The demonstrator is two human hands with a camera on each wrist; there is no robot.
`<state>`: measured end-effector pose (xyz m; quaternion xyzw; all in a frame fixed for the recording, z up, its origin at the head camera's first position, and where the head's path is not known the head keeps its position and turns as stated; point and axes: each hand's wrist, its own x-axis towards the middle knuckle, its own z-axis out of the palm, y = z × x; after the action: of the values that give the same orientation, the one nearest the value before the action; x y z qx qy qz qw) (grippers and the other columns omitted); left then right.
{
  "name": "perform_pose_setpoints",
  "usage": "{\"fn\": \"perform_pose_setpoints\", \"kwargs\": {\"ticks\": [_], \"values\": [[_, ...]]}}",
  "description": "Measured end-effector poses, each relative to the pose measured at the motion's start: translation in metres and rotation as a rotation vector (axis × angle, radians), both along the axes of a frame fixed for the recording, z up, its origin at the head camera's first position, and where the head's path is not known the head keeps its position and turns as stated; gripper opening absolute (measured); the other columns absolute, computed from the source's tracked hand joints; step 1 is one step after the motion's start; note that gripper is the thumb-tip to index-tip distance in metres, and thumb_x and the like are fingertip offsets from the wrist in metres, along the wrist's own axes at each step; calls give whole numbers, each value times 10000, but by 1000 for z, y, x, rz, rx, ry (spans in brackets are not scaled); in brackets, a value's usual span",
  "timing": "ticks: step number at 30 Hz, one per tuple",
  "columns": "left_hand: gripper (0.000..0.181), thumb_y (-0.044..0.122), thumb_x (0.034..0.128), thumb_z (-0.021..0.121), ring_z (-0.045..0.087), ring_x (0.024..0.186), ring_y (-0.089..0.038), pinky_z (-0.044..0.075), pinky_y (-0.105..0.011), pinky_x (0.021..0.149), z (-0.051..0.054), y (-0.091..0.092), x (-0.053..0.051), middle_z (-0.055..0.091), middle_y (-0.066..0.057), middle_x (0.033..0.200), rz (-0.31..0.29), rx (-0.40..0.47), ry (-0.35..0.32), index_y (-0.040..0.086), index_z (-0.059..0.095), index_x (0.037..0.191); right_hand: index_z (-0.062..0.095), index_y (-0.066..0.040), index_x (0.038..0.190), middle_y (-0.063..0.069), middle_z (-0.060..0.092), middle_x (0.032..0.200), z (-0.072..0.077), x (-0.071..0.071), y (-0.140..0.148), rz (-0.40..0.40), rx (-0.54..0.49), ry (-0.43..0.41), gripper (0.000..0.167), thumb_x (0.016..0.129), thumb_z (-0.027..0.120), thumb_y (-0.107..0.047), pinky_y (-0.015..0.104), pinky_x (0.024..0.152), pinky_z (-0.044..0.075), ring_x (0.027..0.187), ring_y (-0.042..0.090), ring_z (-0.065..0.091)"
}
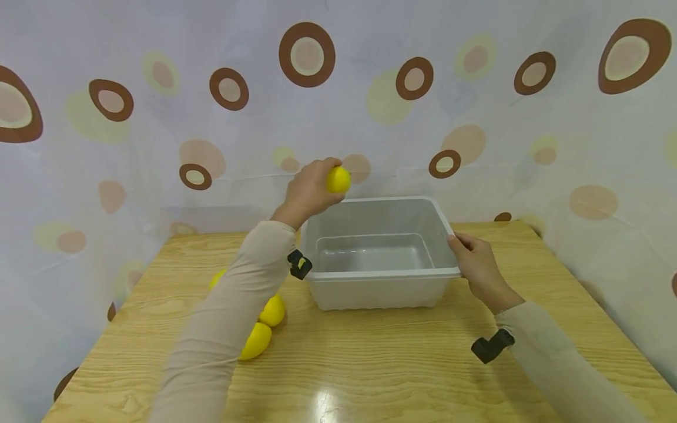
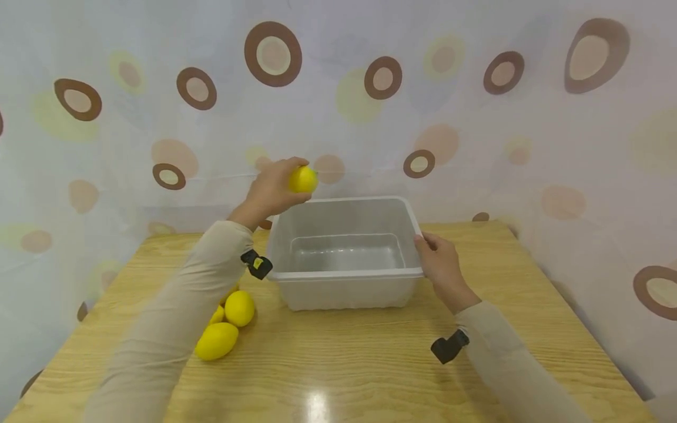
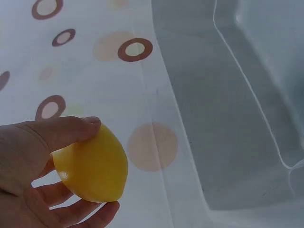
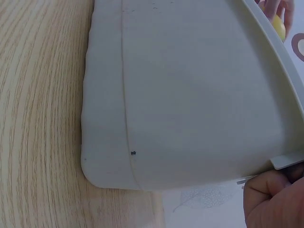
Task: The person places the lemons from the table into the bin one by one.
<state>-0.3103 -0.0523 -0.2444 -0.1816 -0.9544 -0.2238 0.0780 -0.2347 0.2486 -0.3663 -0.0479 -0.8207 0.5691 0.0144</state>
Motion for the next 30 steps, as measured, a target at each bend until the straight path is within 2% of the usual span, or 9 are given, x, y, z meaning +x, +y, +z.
{"fn": "perform_pose_setpoints", "kwargs": {"ticks": [5, 10, 13, 16, 23, 26, 30], "values": [[641, 254, 846, 736, 537, 1141, -274, 480, -455, 903, -10, 18, -8, 537, -86, 1326, -34, 10, 28, 167, 452, 1414, 296, 53, 1464, 285, 400, 1411, 1, 0, 0, 6, -21, 15, 596, 1034, 345, -358, 232, 799, 528, 1227, 416, 467], [633, 216, 839, 748, 503, 1213, -280, 433, -467, 982, -19, 27, -18, 504, -55, 1394, -129, 37, 40, 156, 469, 1403, 297, 50, 1465, 276, 397, 1415, 1, -1, -1, 3, -33, 9, 591, 1035, 345, -353, 239, 813, 526, 1231, 408, 463], [640, 210, 836, 751, 467, 1268, -276, 391, -461, 1036, -25, 31, -23, 472, -33, 1440, -190, 9, 15, 155, 470, 1408, 280, 39, 1475, 272, 381, 1434, 1, -1, 0, -1, -41, -2, 601, 1034, 344, -363, 300, 872, 522, 1250, 410, 451], [643, 209, 831, 756, 466, 1270, -277, 380, -450, 1044, -30, 31, -25, 472, -37, 1442, -226, -46, -25, 151, 474, 1406, 268, 33, 1481, 270, 368, 1446, 0, -1, 1, -3, -47, -9, 608, 1033, 344, -370, 353, 910, 509, 1261, 411, 443], [641, 204, 821, 766, 486, 1215, -289, 384, -432, 1032, -41, 28, -33, 502, -69, 1405, -233, -86, -136, 133, 484, 1392, 270, 40, 1478, 273, 371, 1439, 0, 0, 1, -3, -53, -2, 605, 1034, 342, -365, 374, 929, 497, 1259, 409, 441], [645, 202, 823, 762, 480, 1221, -294, 388, -439, 1025, -42, 26, -36, 499, -77, 1405, -225, -99, -166, 136, 477, 1398, 272, 37, 1479, 270, 371, 1440, 0, 0, 0, -6, -57, 1, 606, 1033, 344, -367, 392, 941, 489, 1260, 407, 439], [633, 190, 817, 760, 493, 1197, -288, 405, -445, 999, -44, 24, -41, 516, -71, 1385, -209, -157, -193, 144, 493, 1389, 268, 31, 1482, 270, 366, 1442, 0, 1, 0, -6, -67, -2, 606, 1033, 346, -368, 432, 964, 467, 1266, 411, 434]]}}
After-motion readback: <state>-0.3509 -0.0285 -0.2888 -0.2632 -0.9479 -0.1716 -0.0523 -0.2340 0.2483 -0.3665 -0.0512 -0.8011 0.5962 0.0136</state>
